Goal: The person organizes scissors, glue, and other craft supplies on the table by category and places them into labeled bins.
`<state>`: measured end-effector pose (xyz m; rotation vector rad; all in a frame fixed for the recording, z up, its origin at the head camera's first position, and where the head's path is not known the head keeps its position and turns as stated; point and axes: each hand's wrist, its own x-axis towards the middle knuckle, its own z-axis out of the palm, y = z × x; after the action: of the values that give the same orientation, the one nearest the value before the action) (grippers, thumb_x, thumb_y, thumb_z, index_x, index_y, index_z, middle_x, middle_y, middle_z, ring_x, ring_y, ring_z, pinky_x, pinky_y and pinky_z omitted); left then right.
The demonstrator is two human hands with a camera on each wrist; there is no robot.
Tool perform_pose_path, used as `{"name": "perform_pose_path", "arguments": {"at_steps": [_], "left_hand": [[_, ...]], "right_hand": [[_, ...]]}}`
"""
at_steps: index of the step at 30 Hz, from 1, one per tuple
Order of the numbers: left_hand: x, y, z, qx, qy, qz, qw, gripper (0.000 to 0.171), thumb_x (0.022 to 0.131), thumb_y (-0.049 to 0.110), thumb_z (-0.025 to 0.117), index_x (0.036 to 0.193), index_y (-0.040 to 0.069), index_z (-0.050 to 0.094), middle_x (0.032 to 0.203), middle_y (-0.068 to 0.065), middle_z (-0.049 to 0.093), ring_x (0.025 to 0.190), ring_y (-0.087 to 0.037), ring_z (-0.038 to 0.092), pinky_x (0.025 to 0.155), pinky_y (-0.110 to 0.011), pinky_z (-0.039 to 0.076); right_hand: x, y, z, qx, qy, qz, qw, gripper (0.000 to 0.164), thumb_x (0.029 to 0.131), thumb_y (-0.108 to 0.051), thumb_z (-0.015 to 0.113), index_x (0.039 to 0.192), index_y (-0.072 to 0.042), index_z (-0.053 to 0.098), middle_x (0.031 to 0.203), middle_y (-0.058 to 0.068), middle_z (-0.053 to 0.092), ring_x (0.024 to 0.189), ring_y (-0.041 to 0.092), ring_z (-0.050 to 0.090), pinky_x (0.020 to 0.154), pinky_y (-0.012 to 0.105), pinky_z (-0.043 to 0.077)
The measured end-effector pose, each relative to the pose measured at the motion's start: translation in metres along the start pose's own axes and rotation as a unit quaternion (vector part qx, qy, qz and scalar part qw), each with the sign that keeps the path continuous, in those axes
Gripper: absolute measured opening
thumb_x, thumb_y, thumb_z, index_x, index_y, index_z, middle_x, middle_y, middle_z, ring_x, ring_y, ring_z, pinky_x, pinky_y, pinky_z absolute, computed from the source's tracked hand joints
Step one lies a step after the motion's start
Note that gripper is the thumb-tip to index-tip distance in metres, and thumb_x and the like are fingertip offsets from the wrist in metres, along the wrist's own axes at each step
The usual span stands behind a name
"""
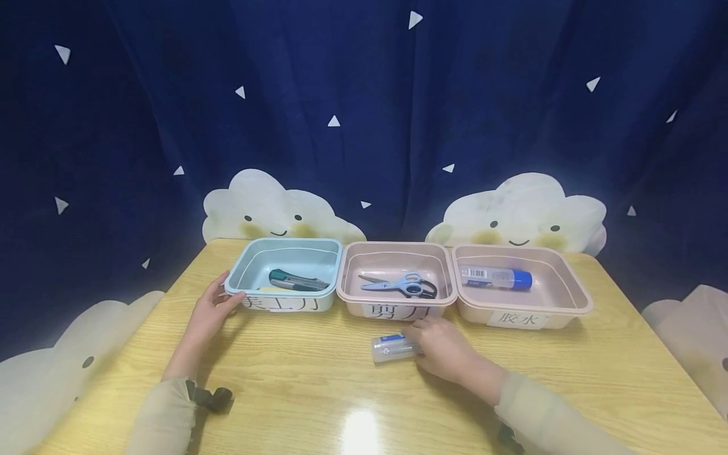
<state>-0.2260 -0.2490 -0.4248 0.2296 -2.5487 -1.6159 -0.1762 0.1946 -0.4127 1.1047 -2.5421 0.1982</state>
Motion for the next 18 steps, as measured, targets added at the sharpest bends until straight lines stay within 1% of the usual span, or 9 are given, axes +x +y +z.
{"name": "perform_pose_path", "arguments": {"at_steps": [5, 10, 13, 18], "left_hand": [[0.0, 0.0, 0.001, 0.003, 0.001, 0.003, 1.0, 0.08, 0.083, 0.041, 0.063, 0.146, 0.02, 0.019, 0.136, -0.016, 0.041, 0.12, -0.031, 0.04, 0.093, -0.041, 0.037], [0.0, -0.001, 0.002, -0.001, 0.0, -0.002, 1.0, 0.081, 0.082, 0.043, 0.064, 0.146, 0.022, 0.02, 0.136, -0.014, 0.041, 0.12, -0.03, 0.04, 0.093, -0.041, 0.037], [0.0, 0.0, 0.001, -0.003, -0.002, 0.0, 1.0, 0.081, 0.082, 0.044, 0.063, 0.146, 0.021, 0.019, 0.136, -0.014, 0.041, 0.12, -0.03, 0.04, 0.093, -0.041, 0.037], [-0.001, 0.0, 0.0, -0.003, -0.004, 0.002, 1.0, 0.081, 0.082, 0.044, 0.063, 0.146, 0.021, 0.019, 0.137, -0.015, 0.04, 0.121, -0.031, 0.04, 0.094, -0.042, 0.037]], "right_hand": [[-0.007, 0.006, -0.014, 0.021, 0.007, 0.004, 1.0, 0.044, 0.057, -0.016, 0.08, 0.1, -0.01, 0.069, 0.095, 0.003, 0.066, 0.086, 0.019, 0.061, 0.073, 0.035, 0.05], [-0.011, 0.012, -0.031, 0.0, 0.03, 0.002, 1.0, 0.046, 0.055, -0.017, 0.082, 0.099, -0.011, 0.069, 0.094, 0.002, 0.067, 0.086, 0.019, 0.061, 0.076, 0.036, 0.05], [-0.013, 0.015, -0.04, -0.005, 0.046, 0.005, 0.999, 0.046, 0.056, -0.018, 0.082, 0.1, -0.01, 0.069, 0.095, 0.004, 0.067, 0.086, 0.021, 0.062, 0.076, 0.038, 0.05], [-0.016, 0.023, -0.054, -0.001, 0.064, 0.005, 0.998, 0.048, 0.06, -0.02, 0.08, 0.105, -0.009, 0.068, 0.097, 0.006, 0.067, 0.086, 0.023, 0.063, 0.076, 0.039, 0.05]]}}
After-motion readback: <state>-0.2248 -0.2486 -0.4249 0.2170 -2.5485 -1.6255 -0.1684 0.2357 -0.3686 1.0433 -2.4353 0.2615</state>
